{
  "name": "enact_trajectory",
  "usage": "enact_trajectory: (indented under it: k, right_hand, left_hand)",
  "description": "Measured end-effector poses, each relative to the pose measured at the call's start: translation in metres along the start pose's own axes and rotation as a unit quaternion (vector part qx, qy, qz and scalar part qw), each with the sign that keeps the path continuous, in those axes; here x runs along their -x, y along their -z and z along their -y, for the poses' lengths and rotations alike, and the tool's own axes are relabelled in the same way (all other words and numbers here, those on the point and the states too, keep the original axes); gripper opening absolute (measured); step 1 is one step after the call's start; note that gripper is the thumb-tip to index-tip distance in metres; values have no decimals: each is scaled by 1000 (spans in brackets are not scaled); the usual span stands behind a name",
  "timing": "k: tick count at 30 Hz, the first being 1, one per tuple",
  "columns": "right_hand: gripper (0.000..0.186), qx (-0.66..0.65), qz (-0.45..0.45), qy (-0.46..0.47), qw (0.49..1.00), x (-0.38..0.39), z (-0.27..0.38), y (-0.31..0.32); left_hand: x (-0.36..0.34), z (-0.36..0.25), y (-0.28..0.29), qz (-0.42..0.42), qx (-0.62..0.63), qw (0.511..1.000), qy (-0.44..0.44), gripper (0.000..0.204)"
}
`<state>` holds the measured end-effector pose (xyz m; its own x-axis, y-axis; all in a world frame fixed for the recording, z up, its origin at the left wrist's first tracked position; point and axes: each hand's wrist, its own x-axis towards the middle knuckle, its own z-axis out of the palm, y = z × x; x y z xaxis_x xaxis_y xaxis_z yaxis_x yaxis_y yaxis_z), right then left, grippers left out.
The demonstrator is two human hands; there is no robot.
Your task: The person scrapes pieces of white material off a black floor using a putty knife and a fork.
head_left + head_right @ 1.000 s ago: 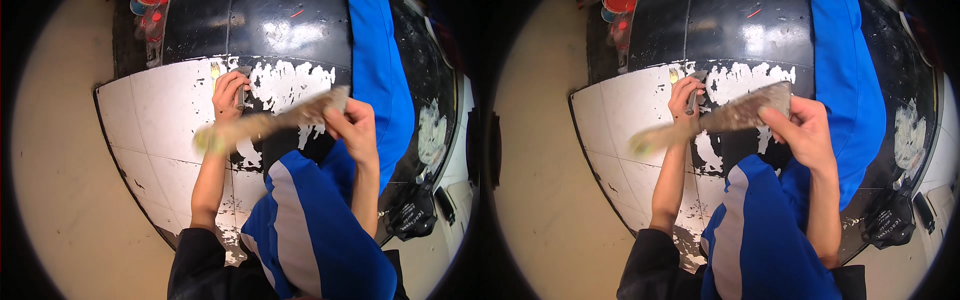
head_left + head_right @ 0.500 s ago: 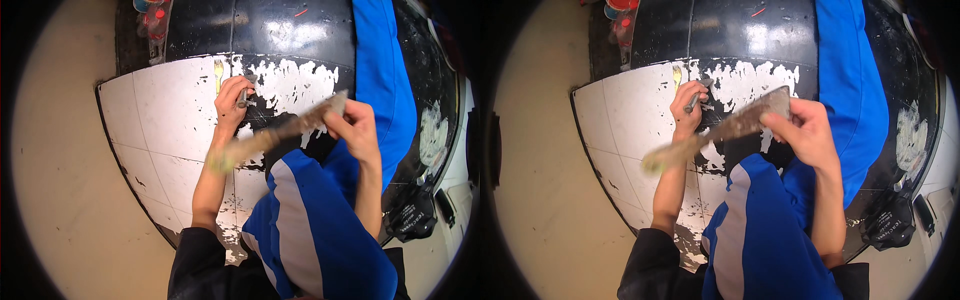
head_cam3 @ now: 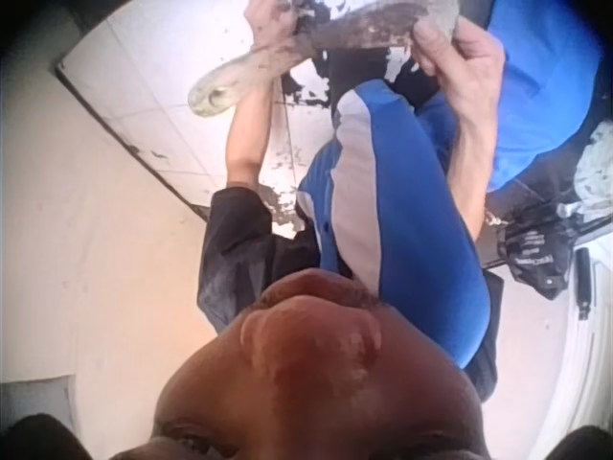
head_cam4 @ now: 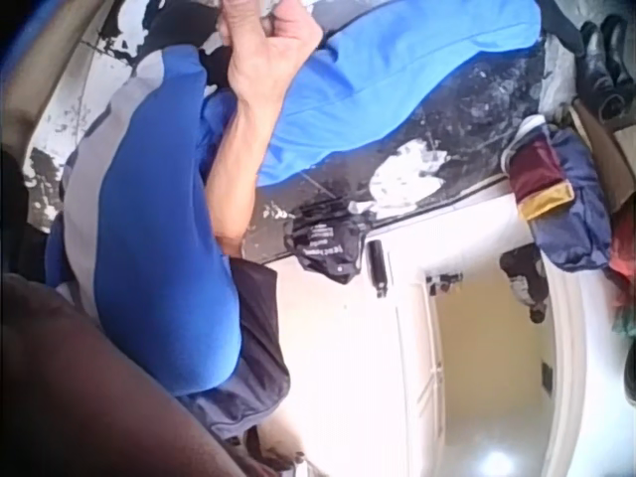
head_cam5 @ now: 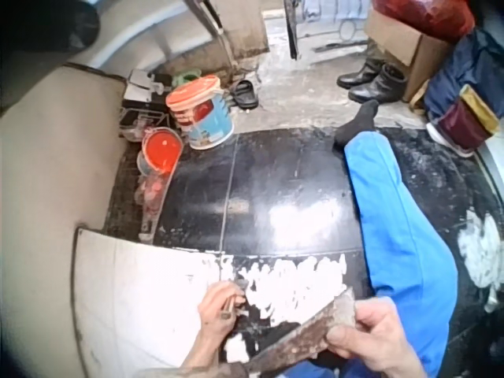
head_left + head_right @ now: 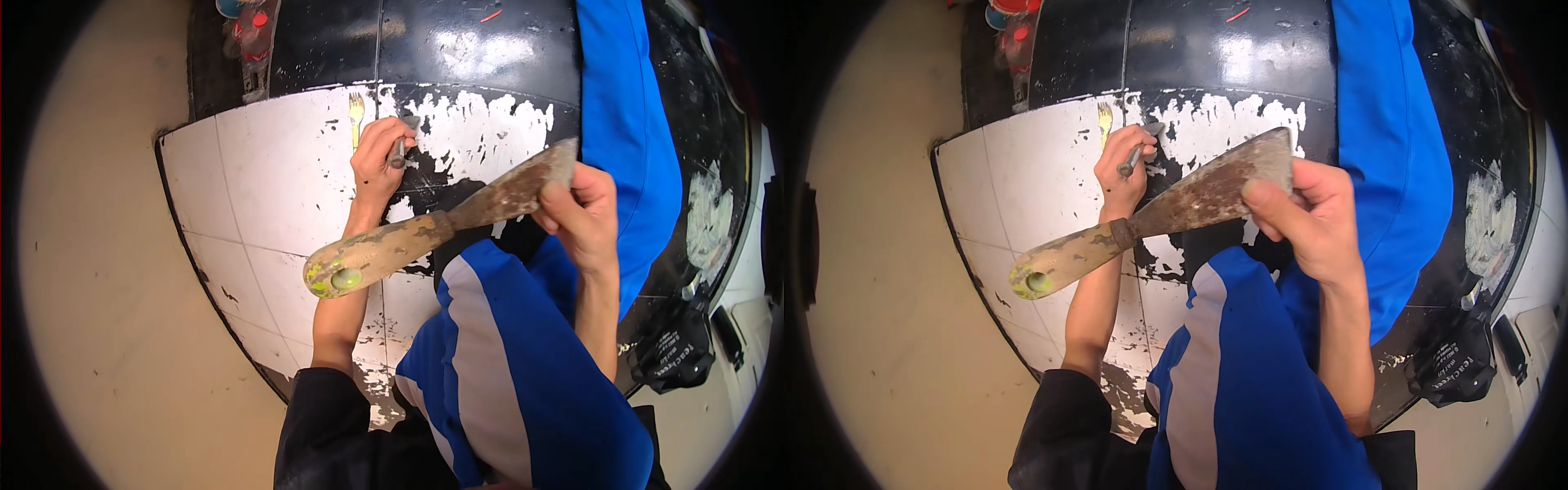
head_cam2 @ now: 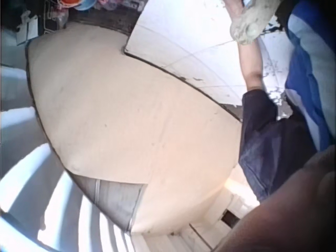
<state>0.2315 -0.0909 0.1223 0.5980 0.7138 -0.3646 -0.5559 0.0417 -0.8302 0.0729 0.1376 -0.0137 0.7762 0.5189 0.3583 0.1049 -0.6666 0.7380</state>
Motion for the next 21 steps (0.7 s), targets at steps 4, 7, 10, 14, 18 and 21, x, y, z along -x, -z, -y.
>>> enact_trajectory:
  k: [4,7,10,14,18,21]
  right_hand:
    - [14,147,-65,-21,987,-12,-15,0]
    - [17,-30,-14,-27,999,6,-6,-1]
    - [17,49,-61,-42,996,-5,-28,11]
    - [19,-81,-62,-36,994,1,3,-1]
    - [17,157,-71,-47,984,-9,-18,8]
    - [20,13,-43,-28,999,1,-3,4]
  left_hand:
    - [-5,-8,3,-14,-4,1000,21,13]
    - [11,-6,2,6,-7,1000,24,13]
    - [2,0,0,-7,-30,999,12,10]
    - [-4,-5,1,12,7,1000,22,10]
    - [3,9,2,10,-55,998,3,11]
    - [2,2,1,-3,-1,1000,12,14]
